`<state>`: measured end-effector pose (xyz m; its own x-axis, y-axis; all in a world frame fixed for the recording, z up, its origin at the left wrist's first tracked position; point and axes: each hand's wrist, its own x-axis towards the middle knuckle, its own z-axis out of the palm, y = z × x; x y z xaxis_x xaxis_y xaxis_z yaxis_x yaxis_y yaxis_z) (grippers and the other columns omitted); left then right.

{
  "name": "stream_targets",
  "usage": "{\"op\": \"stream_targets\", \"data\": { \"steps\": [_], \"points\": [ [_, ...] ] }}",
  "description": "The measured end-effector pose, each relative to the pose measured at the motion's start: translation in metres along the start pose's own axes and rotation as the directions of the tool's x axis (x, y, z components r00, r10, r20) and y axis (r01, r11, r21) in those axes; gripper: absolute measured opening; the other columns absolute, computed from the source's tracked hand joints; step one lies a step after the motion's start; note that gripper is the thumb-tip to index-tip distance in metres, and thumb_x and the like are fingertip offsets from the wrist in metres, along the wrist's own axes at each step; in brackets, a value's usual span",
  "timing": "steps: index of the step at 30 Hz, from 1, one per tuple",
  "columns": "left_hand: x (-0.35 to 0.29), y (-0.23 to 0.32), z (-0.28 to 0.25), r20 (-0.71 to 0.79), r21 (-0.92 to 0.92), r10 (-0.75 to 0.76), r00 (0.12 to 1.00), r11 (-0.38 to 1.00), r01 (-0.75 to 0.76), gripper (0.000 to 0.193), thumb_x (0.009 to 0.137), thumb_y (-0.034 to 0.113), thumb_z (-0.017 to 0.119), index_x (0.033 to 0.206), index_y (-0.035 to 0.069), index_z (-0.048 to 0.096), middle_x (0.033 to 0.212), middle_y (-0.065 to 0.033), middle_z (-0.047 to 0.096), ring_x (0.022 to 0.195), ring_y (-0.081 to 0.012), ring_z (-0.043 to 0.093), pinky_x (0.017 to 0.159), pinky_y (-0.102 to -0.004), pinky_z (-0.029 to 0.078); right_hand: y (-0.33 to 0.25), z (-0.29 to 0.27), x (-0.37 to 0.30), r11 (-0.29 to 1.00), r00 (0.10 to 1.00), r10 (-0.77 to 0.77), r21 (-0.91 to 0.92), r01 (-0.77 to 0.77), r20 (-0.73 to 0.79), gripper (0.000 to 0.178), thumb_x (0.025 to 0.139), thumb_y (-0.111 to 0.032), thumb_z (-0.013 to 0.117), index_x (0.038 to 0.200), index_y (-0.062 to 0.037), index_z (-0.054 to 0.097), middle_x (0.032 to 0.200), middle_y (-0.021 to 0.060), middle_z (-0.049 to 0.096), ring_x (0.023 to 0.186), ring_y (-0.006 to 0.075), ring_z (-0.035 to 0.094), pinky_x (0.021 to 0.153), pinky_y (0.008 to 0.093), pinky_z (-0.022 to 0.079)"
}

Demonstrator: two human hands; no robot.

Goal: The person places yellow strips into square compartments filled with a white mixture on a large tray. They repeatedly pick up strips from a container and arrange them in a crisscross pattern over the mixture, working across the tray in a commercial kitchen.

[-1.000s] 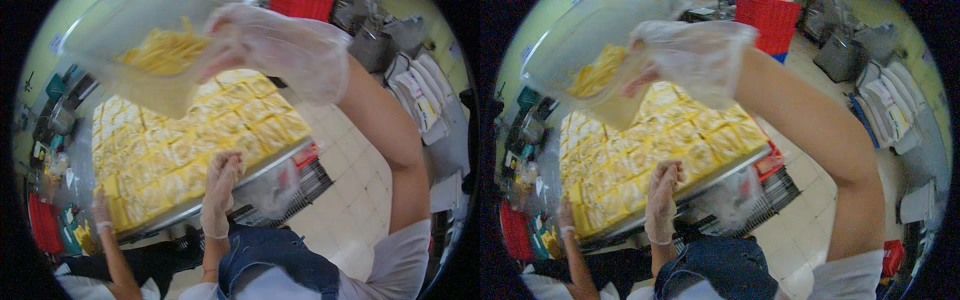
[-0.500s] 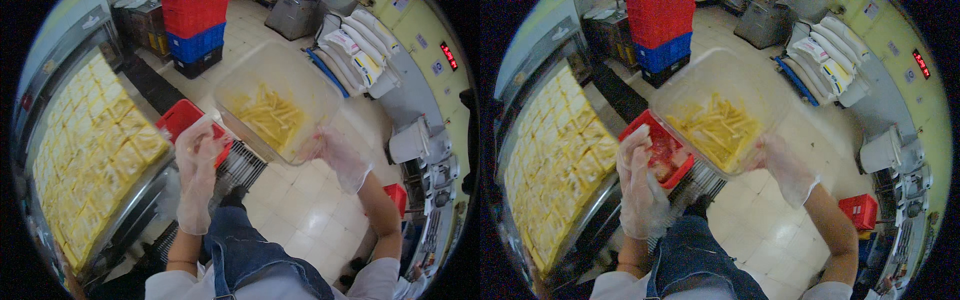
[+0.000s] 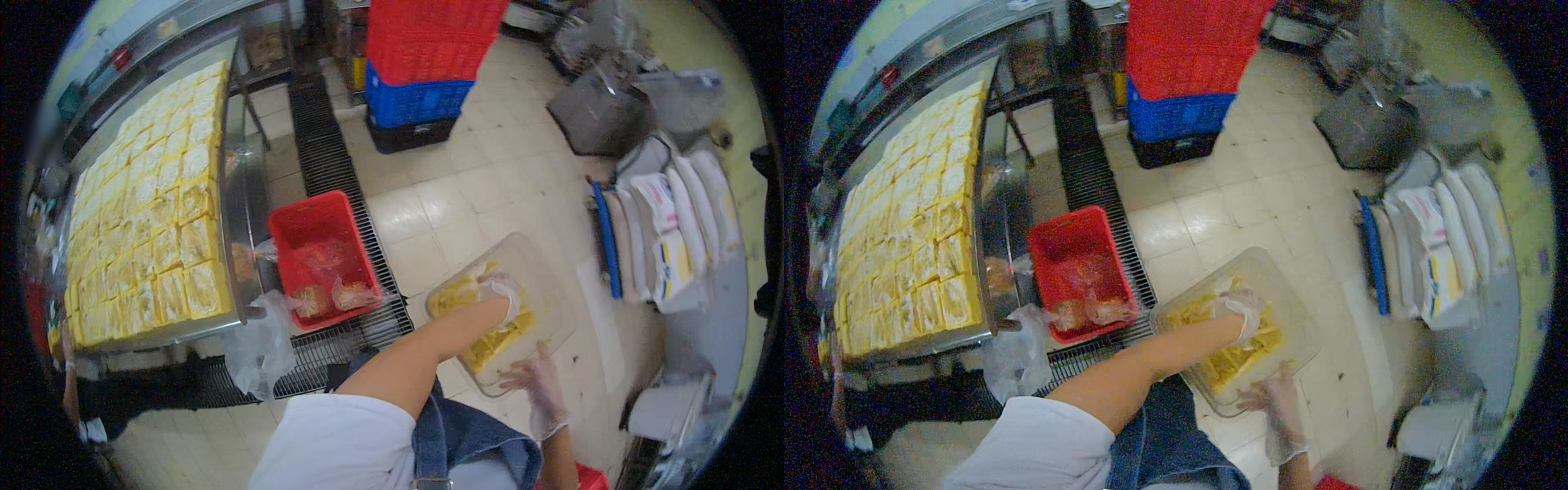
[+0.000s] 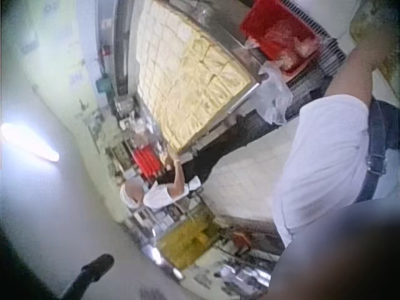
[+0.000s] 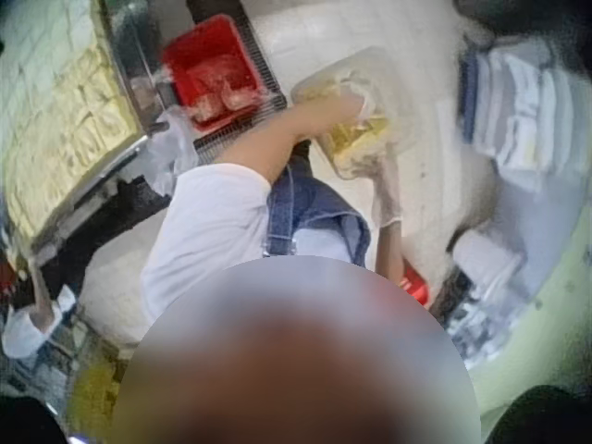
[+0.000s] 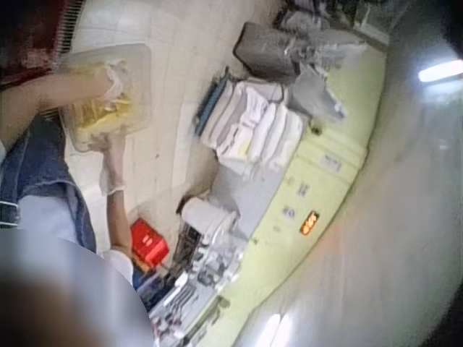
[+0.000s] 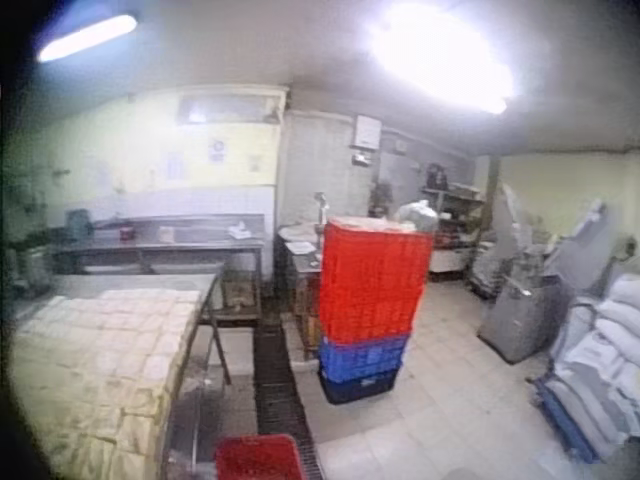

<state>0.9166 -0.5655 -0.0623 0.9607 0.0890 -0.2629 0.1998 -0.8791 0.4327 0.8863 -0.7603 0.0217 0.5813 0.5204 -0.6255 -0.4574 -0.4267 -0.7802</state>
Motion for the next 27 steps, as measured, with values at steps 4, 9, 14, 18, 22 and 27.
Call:
{"op": "stream_targets", "data": {
  "steps": [4,9,14,18,22,27],
  "points": [
    [0.051,-0.065,-0.004,-0.078,-0.169,-0.295,0.952,0.945,0.279,0.049,0.063,0.023,0.069,0.11,0.01,0.061,0.118,-0.0109,0.055,0.114,-0.0292,0.049,0.092,-0.0481,0.043,-0.062,-0.011,0.076,0.998,0.972,-0.069,0.002,0.07,0.225,0.084,0.083,-0.017,0.051,0.141,-0.008,-0.008,0.083,0.0173,0.059,0.071,0.0353,0.064,0.057,0.0454,0.056],
    [0.093,-0.147,-0.041,0.119,-0.339,-0.576,0.809,0.742,0.578,0.051,0.073,0.023,0.065,0.121,0.012,0.053,0.138,-0.0091,0.036,0.127,-0.0308,0.034,0.097,-0.0504,0.037,-0.164,0.026,0.172,0.978,0.87,0.07,-0.204,0.036,0.488,0.085,0.079,-0.014,0.051,0.141,-0.0051,-0.008,0.084,0.0157,0.059,0.07,0.0332,0.064,0.059,0.0453,0.056],
    [0.119,-0.239,-0.086,-0.173,-0.177,-0.558,0.812,0.828,0.531,0.056,0.076,0.022,0.064,0.127,0.01,0.045,0.141,-0.0116,0.031,0.13,-0.0328,0.03,0.1,-0.0499,0.033,-0.237,0.096,0.256,0.925,0.799,0.077,-0.342,0.165,0.596,0.083,0.078,-0.013,0.05,0.141,-0.0023,-0.003,0.084,0.015,0.058,0.07,0.0328,0.064,0.059,0.0411,0.056],
    [0.142,-0.321,-0.154,-0.296,-0.114,-0.533,0.793,0.844,0.524,0.069,0.07,0.016,0.067,0.132,0.007,0.038,0.139,-0.0182,0.032,0.127,-0.0305,0.034,0.102,-0.0443,0.031,-0.308,0.169,0.327,0.884,0.736,0.084,-0.391,0.256,0.672,0.084,0.078,-0.015,0.051,0.141,-0.0007,-0.003,0.084,0.0149,0.058,0.07,0.0318,0.064,0.059,0.0401,0.056],
    [0.137,-0.412,-0.208,-0.137,-0.464,-0.667,0.732,0.696,0.548,0.076,0.064,0.013,0.069,0.132,0.005,0.036,0.128,-0.0238,0.042,0.114,-0.0321,0.048,0.097,-0.0397,0.038,-0.365,0.245,0.386,0.855,0.686,0.147,-0.44,0.274,0.713,0.085,0.077,-0.014,0.051,0.141,-0.0006,-0.003,0.084,0.0143,0.058,0.073,0.0304,0.064,0.059,0.0401,0.056],
    [0.11,-0.54,-0.288,-0.165,-0.257,-0.668,0.725,0.739,0.622,0.049,0.065,0.014,0.067,0.112,0.004,0.055,0.109,-0.0199,0.057,0.101,-0.0311,0.057,0.083,-0.0395,0.048,-0.438,0.367,0.467,0.781,0.475,0.171,-0.413,0.469,0.863,0.072,0.078,-0.019,0.051,0.14,-0.0017,0.018,0.089,0.0115,0.06,0.075,0.0238,0.063,0.064,0.0321,0.054]
  ]
}}
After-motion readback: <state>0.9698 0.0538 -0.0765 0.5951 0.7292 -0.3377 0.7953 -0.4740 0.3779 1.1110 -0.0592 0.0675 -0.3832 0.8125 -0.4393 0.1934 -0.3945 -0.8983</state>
